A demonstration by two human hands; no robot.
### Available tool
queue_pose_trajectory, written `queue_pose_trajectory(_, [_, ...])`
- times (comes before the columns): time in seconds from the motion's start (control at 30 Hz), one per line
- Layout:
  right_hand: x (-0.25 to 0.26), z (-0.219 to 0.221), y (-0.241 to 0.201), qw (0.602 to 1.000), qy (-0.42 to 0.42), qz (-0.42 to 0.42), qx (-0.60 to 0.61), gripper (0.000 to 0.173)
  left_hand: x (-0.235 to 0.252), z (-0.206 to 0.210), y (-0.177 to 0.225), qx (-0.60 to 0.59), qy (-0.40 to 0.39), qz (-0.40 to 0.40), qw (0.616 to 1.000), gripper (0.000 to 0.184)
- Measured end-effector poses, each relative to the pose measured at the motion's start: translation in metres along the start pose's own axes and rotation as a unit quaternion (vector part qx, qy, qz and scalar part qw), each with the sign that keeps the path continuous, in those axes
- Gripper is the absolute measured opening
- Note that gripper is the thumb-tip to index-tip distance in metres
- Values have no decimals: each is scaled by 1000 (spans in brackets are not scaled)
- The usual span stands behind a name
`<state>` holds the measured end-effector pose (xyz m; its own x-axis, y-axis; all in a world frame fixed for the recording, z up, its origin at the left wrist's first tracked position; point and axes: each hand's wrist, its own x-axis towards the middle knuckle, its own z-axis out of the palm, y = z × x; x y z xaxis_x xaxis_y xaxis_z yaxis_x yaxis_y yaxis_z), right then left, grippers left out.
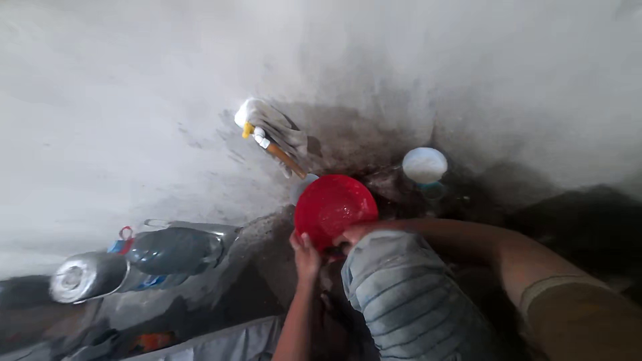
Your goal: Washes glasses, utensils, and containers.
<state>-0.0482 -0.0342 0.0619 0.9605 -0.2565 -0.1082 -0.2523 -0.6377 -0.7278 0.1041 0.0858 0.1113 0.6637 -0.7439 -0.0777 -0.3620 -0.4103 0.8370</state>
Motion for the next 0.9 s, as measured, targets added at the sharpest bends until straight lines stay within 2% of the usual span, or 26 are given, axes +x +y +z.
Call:
queue_pose_trajectory(0.03, [-7,-10,22,996,-14,-3,-88,28,2,-8,-6,11,-3,4,1000,54])
queue_pose_trajectory(0.1, [-21,-47,37,978,-1,76,-192,21,8,-14,-9,43,-28,0,999,53])
queue_pose_trajectory(0.2, [-39,-93,63,962,145,151,-173,29,28,-7,-2,140,-42,-17,989,51])
queue_pose_trajectory(0.27, [-53,-121,80,945,199,218,-145,32,46,-4,4,185,-58,-29,981,53])
queue_pose_trajectory(0.33, [-72,-143,103,927,202,278,-151,31,55,-3,11,198,-90,-51,975,63])
queue_pose_trajectory(0.4, [-81,-167,115,907,148,345,-191,29,58,-1,15,177,-122,-70,974,67])
queue_pose_trajectory(0.47, [-74,-193,87,882,124,383,-244,32,60,7,10,144,-146,-84,975,69])
queue_pose_trajectory(0.5, [-66,-206,65,881,136,367,-267,35,62,14,5,128,-153,-85,976,70])
queue_pose_trajectory(0.67, [16,-257,-88,892,187,205,-356,40,72,46,1,7,-121,-74,990,73])
queue_pose_trajectory(0.73, [58,-265,-137,887,196,180,-377,43,75,55,5,-25,-115,-92,989,77])
queue_pose_trajectory(0.8, [93,-264,-173,881,162,232,-380,41,77,59,7,-54,-121,-119,984,79])
queue_pose_trajectory(0.83, [106,-260,-187,879,113,282,-367,39,79,59,6,-73,-122,-126,982,80])
queue_pose_trajectory(0.9, [126,-244,-180,884,46,351,-305,41,82,59,2,-119,-126,-130,976,82])
